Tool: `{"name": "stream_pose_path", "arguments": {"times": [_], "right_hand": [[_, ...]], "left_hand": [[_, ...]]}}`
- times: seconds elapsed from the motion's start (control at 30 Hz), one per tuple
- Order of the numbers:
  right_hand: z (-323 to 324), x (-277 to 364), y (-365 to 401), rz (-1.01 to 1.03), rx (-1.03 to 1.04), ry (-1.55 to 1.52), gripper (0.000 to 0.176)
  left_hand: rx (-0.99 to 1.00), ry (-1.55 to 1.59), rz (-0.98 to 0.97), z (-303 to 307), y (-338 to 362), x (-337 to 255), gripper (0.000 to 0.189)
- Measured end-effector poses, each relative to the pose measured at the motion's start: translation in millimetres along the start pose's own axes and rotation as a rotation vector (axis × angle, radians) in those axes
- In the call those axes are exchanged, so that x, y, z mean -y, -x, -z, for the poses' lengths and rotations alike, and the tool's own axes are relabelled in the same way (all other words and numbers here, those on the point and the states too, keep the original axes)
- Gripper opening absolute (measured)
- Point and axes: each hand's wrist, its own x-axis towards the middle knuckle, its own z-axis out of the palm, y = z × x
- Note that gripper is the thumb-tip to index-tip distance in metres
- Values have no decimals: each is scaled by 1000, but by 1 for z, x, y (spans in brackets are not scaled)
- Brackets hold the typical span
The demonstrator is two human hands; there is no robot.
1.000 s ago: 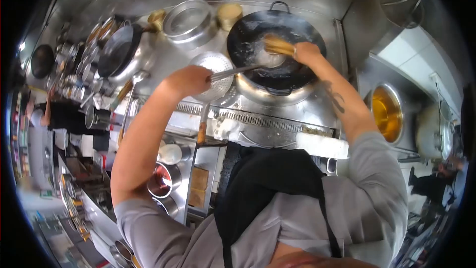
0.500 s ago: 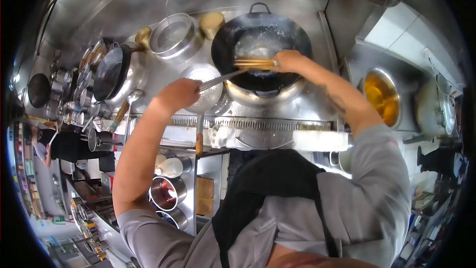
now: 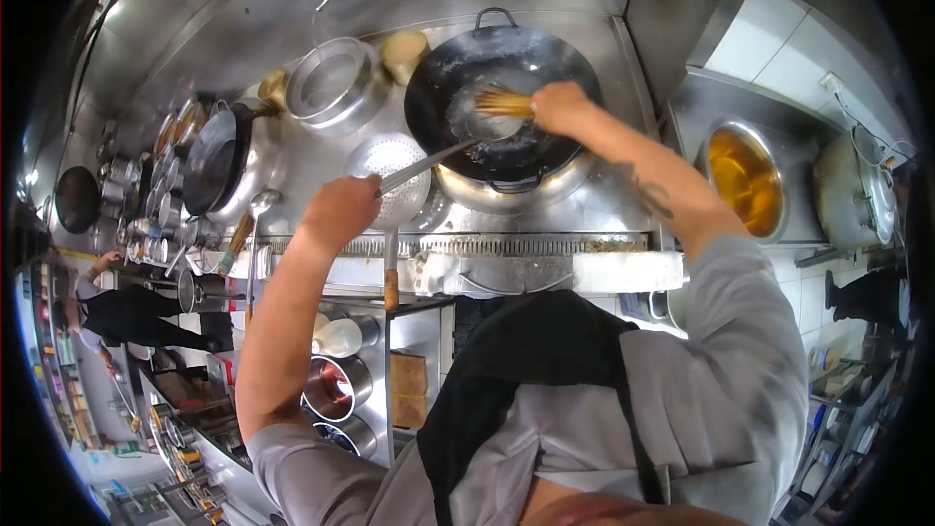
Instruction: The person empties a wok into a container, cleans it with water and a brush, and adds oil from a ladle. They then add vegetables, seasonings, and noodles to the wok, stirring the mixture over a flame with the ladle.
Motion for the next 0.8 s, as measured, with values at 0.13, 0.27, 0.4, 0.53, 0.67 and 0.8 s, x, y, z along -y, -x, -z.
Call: {"name": "stream_pose_path", "arguments": {"times": [0.13, 0.27, 0.4, 0.53, 0.67, 0.8], "right_hand": [[0, -9, 1, 24, 91, -127, 26], [-18, 15, -4, -52, 14, -187, 27], [-21, -23, -20, 25, 318, -388, 32], [1, 15, -1, -55, -13, -151, 29], [-5, -21, -1, -33, 153, -220, 31], [25, -48, -7, -183, -74, -265, 31]], "left_hand": [[16, -50, -22, 16, -3, 0, 19], [-87, -228, -49, 13, -10, -3, 15], [-181, -443, -55, 17, -9, -1, 12], [-181, -590, -8, 21, -19, -14, 12], [-298, -669, -20, 25, -22, -9, 10], [-145, -157, 66, -6, 3, 26, 17]]}}
